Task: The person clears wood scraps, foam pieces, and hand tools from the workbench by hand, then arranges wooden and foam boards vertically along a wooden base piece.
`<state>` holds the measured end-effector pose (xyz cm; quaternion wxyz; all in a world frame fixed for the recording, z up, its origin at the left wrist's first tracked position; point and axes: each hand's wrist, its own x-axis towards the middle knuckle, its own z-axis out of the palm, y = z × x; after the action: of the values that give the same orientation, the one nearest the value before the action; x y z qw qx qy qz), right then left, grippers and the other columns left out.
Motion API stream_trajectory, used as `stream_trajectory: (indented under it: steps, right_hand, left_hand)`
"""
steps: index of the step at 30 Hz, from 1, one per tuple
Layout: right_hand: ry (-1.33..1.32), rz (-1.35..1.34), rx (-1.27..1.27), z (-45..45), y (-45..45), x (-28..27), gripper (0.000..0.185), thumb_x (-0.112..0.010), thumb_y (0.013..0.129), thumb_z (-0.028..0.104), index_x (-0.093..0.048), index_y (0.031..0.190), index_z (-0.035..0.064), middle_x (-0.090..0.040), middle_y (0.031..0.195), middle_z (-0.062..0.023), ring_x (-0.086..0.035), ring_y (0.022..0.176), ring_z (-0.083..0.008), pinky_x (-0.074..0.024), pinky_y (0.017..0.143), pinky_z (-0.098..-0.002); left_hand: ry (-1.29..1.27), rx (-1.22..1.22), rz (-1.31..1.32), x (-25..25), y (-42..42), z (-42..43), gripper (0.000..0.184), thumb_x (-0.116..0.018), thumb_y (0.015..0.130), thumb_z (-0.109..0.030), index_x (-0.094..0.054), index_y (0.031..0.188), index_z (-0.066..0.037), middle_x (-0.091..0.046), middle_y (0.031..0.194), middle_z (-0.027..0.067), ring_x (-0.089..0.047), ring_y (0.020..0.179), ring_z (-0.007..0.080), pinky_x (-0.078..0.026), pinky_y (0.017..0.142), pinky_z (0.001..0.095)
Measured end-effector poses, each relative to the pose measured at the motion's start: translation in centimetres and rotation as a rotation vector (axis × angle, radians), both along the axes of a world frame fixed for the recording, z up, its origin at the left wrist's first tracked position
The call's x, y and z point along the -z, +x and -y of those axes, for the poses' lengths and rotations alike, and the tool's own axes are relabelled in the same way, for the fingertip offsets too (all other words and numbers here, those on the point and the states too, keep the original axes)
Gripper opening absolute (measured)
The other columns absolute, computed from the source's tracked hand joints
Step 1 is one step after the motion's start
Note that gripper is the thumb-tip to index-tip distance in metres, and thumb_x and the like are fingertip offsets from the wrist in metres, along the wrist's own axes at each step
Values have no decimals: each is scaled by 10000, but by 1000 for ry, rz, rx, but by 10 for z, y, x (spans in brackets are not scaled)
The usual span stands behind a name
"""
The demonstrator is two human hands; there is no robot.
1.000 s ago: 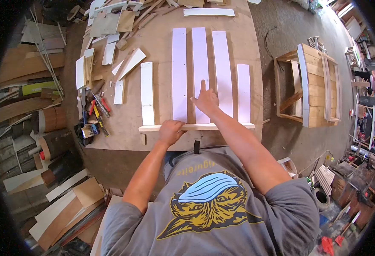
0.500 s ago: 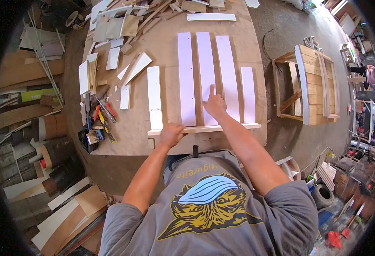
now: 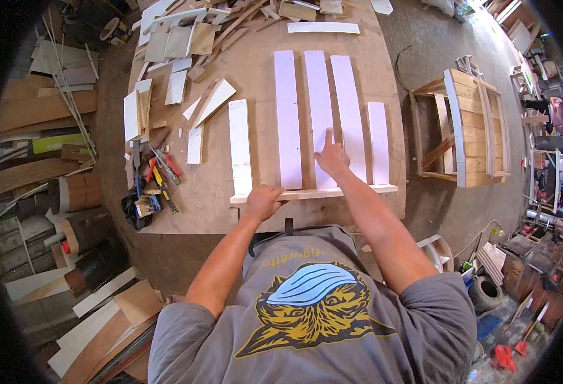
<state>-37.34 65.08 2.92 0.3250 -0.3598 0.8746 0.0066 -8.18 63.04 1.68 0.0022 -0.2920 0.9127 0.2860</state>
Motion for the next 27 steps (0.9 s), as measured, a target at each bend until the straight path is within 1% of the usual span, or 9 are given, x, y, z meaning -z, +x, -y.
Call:
stream_trajectory:
  steps: [2,5,8,11,14,17,20,26,27]
  right_hand:
    - [15,-4,6,0,3,-6,993,-743,933,447,-162,1685,155,-635,1296,-259,-671,1181,-422,-575,948,-553]
    - [-168,-311,-205,-9,16,18,976,-732,929,456,-206,1666,91,-620,1324,-266,-651,1201,-453,-581,930,-550]
    - [-228,-43,-253,4,37,-12,1000,-745,911,491,-242,1644,33,-630,1318,-273,-660,1183,-453,-581,927,-533]
    - [-95,221,-99,27,63,-26,1073,-770,888,508,-199,1648,10,-627,1322,-293,-666,1174,-443,-575,948,-513]
    - [-81,163,-95,34,85,-22,1152,-793,869,506,-123,1653,-8,-623,1320,-318,-672,1172,-431,-574,954,-518]
    - [-94,129,-96,32,90,-6,1220,-817,849,486,-42,1663,11,-622,1307,-328,-671,1174,-431,-571,965,-523]
    - [-72,154,-75,31,89,-2,1243,-832,839,462,-16,1666,20,-628,1295,-323,-674,1167,-434,-572,966,-526]
    - [-13,173,-74,31,84,-9,1253,-845,835,427,-1,1670,28,-629,1294,-309,-674,1162,-434,-578,950,-527]
    - [-22,147,-77,31,85,-9,1237,-845,832,418,-22,1669,26,-654,1263,-295,-685,1149,-425,-582,938,-525]
  left_hand:
    - [-8,-1,-4,5,8,3,323,-824,824,-304,-772,1095,-135,-761,1008,102,-699,956,327,-560,816,470]
    - [17,-9,-31,-10,17,10,334,-830,795,-259,-772,1087,-109,-762,956,130,-715,905,358,-561,810,486]
    - [-26,8,-44,-4,32,14,308,-830,813,-285,-770,1064,-116,-755,974,92,-702,931,326,-540,827,463]
    - [-12,-16,-42,-9,37,15,275,-821,815,-248,-768,1048,-114,-750,962,84,-700,945,318,-534,848,461]
    - [-39,-29,-73,-5,40,14,247,-803,828,-229,-766,1047,-121,-752,969,79,-697,953,313,-534,849,462]
    - [-84,-9,-161,3,42,17,253,-827,800,-215,-764,1022,-112,-745,927,107,-697,865,346,-540,767,480]
    - [-60,-5,-178,13,45,18,255,-818,807,-210,-761,1035,-111,-739,918,104,-694,857,345,-541,763,480]
    - [-59,-13,-165,13,45,17,262,-809,810,-207,-757,1051,-120,-729,905,102,-694,849,348,-545,757,489]
    - [-47,-17,-138,12,45,17,253,-795,816,-198,-756,1055,-125,-735,924,95,-694,877,338,-545,785,484]
